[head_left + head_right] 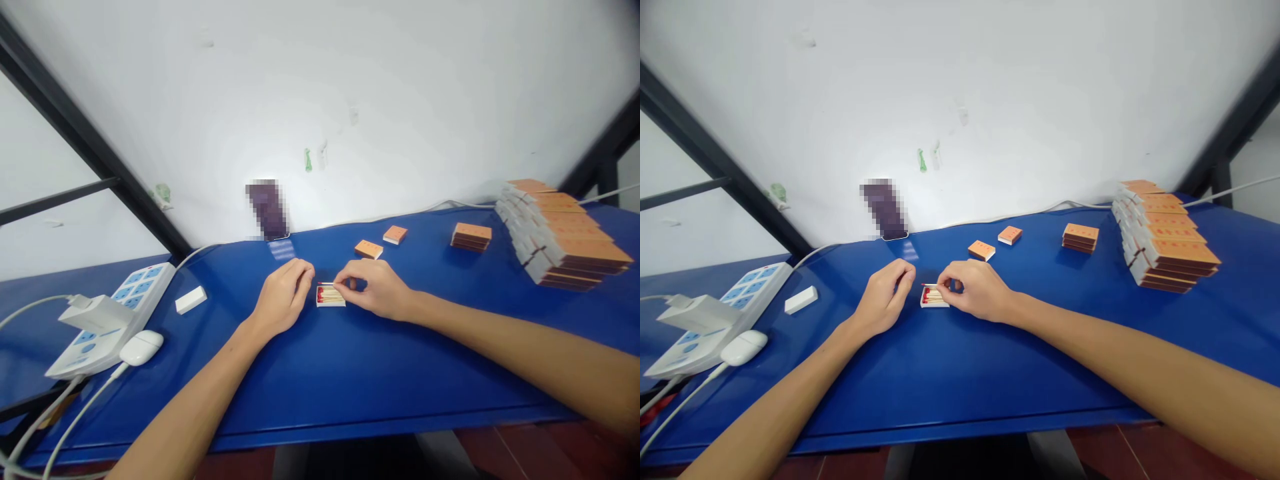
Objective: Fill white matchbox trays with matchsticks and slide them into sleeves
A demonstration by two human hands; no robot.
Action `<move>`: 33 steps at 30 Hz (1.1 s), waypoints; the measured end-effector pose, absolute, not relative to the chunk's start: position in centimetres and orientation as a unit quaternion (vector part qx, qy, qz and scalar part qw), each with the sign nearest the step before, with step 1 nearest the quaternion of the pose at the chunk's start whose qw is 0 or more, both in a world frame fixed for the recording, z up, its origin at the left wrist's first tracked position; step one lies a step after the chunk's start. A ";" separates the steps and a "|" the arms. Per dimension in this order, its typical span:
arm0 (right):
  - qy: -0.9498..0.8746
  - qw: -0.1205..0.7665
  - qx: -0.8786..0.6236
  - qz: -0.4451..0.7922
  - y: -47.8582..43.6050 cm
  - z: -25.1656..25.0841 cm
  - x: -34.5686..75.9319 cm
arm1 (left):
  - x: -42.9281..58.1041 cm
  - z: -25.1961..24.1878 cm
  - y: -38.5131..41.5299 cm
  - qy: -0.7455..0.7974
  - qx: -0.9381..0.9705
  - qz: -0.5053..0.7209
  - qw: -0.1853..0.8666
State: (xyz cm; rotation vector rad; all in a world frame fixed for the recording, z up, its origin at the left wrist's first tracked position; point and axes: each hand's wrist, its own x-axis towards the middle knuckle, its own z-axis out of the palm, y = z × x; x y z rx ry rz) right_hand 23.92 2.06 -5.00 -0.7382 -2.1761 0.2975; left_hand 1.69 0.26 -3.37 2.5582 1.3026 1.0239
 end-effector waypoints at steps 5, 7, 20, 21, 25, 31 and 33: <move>-0.869 0.394 -0.277 0.116 1.8 -4.7 23.9 | 1.7 -3.2 0.4 0.446 0.845 0.295 0.001; -0.875 0.389 -0.269 0.107 1.7 -4.6 23.9 | 1.8 -3.2 0.4 0.452 0.848 0.276 -0.019; -0.838 0.311 -0.446 -0.050 5.8 -4.9 26.9 | 1.4 -3.0 -0.1 0.391 0.890 0.220 0.079; -0.836 0.286 -0.466 -0.054 6.2 -5.2 27.2 | 1.5 -2.9 -0.2 0.384 0.894 0.218 0.073; -0.844 0.248 -0.476 -0.016 6.6 -5.7 27.3 | 2.2 -2.6 -0.8 0.359 0.903 0.231 0.052; -0.874 0.270 -0.403 0.021 6.2 -5.5 27.0 | 2.4 -3.0 -0.6 0.345 0.910 0.211 0.090; -0.870 0.281 -0.403 0.036 6.3 -5.5 27.0 | 2.2 -3.1 -0.4 0.352 0.906 0.214 0.098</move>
